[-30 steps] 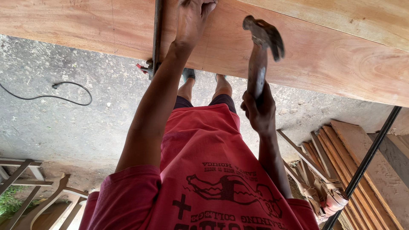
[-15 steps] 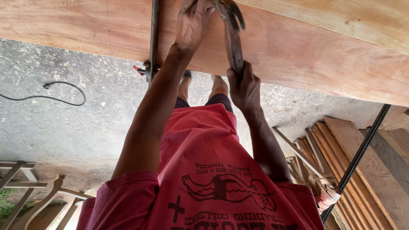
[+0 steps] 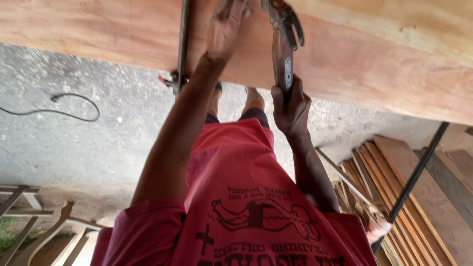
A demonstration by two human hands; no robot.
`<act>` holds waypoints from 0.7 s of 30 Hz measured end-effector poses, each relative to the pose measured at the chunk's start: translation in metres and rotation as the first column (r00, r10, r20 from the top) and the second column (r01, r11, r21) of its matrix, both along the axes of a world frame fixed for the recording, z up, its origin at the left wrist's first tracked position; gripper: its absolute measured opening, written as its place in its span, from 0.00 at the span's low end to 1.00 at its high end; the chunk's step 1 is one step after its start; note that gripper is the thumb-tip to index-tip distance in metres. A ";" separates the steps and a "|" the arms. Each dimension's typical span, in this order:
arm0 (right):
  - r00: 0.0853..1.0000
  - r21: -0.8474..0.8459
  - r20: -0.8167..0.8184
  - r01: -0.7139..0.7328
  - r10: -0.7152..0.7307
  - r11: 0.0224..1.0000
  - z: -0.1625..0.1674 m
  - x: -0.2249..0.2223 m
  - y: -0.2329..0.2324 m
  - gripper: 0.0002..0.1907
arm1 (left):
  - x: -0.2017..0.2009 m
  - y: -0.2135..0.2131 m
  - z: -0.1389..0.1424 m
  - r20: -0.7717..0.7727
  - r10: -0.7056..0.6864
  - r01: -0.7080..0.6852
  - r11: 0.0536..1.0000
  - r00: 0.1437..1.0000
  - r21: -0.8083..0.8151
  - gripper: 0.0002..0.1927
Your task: The person hammers nails into a large wooden board laid across a workbench, working along the board and pulling out bent nails by hand. They then use a pencil to mark lines on the board and finally lift a long metal bar off the workbench.
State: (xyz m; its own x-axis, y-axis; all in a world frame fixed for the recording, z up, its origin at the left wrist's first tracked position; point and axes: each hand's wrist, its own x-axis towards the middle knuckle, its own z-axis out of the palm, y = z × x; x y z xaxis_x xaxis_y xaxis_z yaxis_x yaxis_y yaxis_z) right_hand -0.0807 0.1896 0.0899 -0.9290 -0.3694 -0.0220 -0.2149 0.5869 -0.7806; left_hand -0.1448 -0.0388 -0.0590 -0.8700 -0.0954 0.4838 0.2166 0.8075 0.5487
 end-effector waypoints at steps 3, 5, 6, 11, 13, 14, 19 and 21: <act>0.999 -0.027 -0.043 0.028 -0.029 0.999 0.002 0.001 0.000 0.24 | 0.007 -0.010 0.008 0.015 0.050 -0.047 0.988 0.999 -0.145 0.25; 1.000 0.031 -0.027 0.016 -0.015 0.999 0.003 0.003 0.002 0.22 | 0.011 -0.015 0.010 0.005 0.083 -0.080 0.969 0.997 -0.234 0.26; 1.000 0.066 -0.004 0.009 -0.009 0.998 0.003 0.003 0.003 0.21 | 0.013 -0.018 0.010 0.023 0.077 -0.069 0.966 0.997 -0.247 0.26; 0.995 0.066 -0.097 0.004 0.002 0.998 0.004 0.006 0.013 0.21 | 0.014 -0.016 0.006 0.149 0.071 -0.027 0.960 0.986 -0.279 0.24; 0.990 0.035 -0.141 0.009 -0.004 0.999 0.001 0.006 0.012 0.21 | 0.014 -0.015 0.005 0.154 0.085 -0.036 0.954 0.984 -0.296 0.24; 0.994 0.015 -0.108 0.021 -0.020 1.000 0.000 0.006 0.011 0.22 | 0.014 -0.014 0.005 0.165 0.093 -0.040 0.952 0.982 -0.302 0.25; 0.999 0.134 0.045 -0.023 0.017 0.991 -0.014 0.002 0.008 0.20 | 0.018 -0.019 0.003 0.155 0.075 -0.030 0.961 0.985 -0.275 0.23; 0.996 0.098 -0.083 -0.023 0.031 0.995 -0.017 0.004 0.012 0.20 | 0.018 -0.020 0.000 0.198 0.084 -0.027 0.960 0.977 -0.278 0.20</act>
State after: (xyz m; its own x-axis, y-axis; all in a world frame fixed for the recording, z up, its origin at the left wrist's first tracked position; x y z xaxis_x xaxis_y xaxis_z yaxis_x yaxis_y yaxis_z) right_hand -0.0772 0.2018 0.0733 -0.9187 -0.3946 0.0187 -0.2944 0.6522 -0.6985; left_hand -0.1268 -0.0586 -0.0591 -0.9502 -0.0361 0.3094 0.0731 0.9397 0.3341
